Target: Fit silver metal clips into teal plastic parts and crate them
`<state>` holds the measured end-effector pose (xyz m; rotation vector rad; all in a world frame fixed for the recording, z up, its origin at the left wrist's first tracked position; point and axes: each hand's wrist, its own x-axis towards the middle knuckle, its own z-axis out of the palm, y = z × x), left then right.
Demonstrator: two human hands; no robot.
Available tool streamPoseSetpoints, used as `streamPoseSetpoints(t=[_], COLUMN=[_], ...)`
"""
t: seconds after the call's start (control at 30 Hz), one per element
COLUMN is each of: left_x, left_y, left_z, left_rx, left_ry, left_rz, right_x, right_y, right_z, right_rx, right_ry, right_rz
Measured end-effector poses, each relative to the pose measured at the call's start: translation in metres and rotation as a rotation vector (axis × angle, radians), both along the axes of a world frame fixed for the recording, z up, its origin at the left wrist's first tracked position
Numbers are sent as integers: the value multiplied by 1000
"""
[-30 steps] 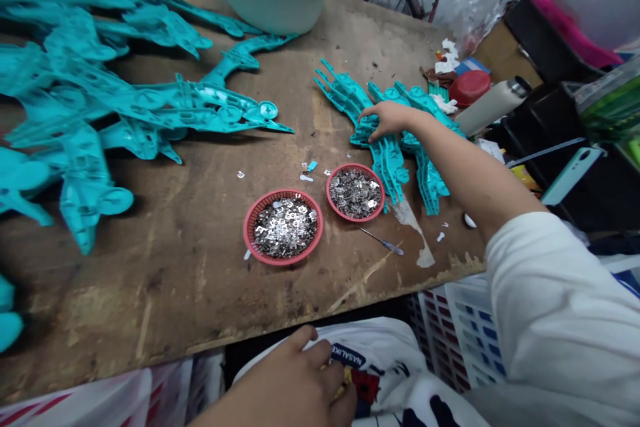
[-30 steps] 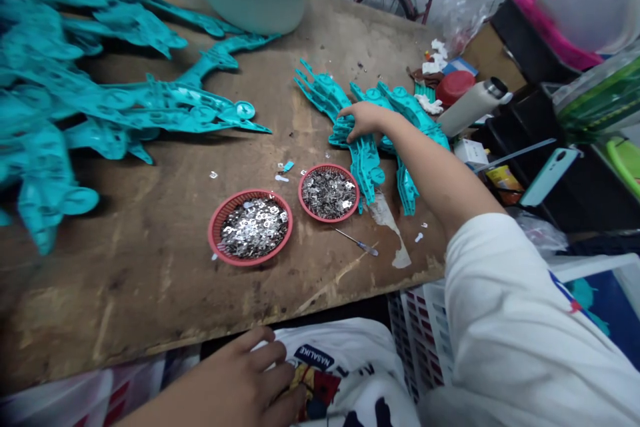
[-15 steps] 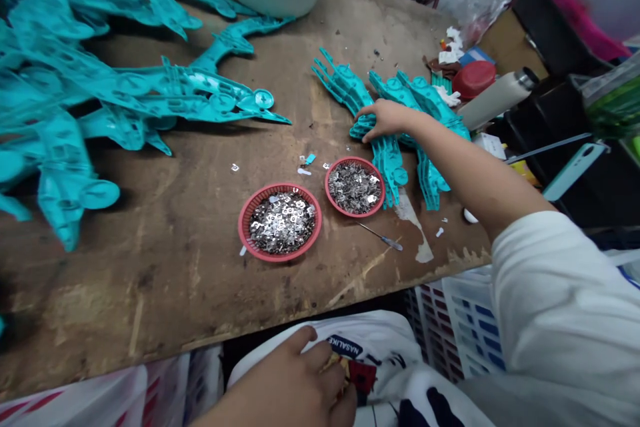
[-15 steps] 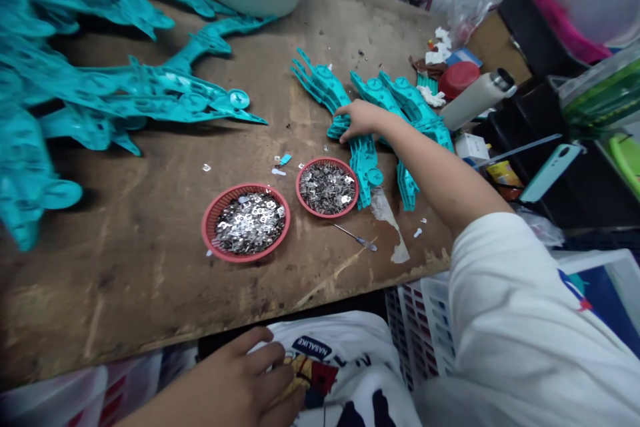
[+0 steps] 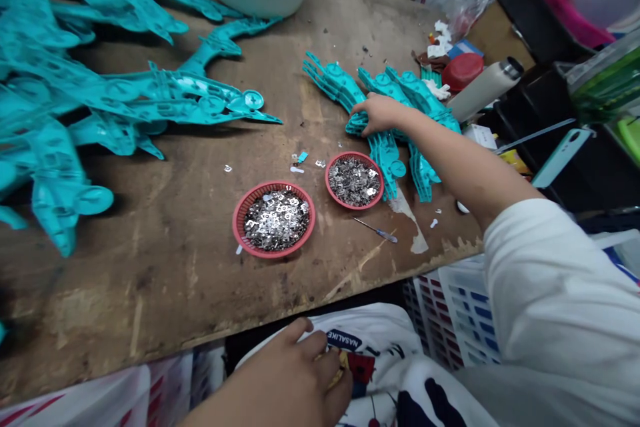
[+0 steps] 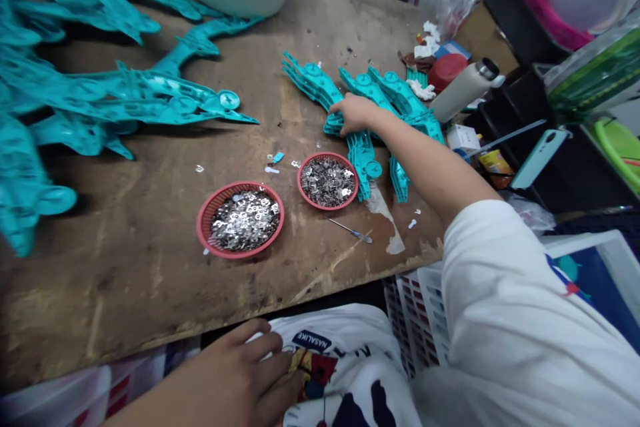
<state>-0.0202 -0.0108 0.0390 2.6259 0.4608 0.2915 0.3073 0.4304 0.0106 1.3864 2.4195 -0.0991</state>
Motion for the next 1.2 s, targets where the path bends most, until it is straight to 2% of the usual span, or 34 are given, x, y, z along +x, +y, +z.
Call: streamPoseSetpoints(t=[0.2,0.4,0.5,0.63,0.73,0.83,0.97,1.07,1.2], left_x=[0,-3,-3,-2,-3,-5,-7,-6,-3], left_y=[5,17,21,28,35,43,51,52,52], left_z=[-1,3,4,5,3,2,2,3,2], left_rx=[14,-5,-43,-53,-46,-36,-60,-75,-79], left_ry=[-49,61,119,178,199,216,271,281,300], left_rz=[23,-23,-47,-30,-14,-1,10,5,-6], right_x=[-11,-23,-25,-27,-26,-22,-12,-4,5], right_y=[-20,-43,-40,-31,-28,-26,-22,-25,-43], right_z=[0,-6,-10,-7,-5,-11,-16,5,61], right_rx=[-26,9,-4,16,56,117,218,233,175], right_ry=[33,55,52,20,4,5,51,60,76], right_rz=[-85,-130,-122,-90,-109,-147,-125,-157,-183])
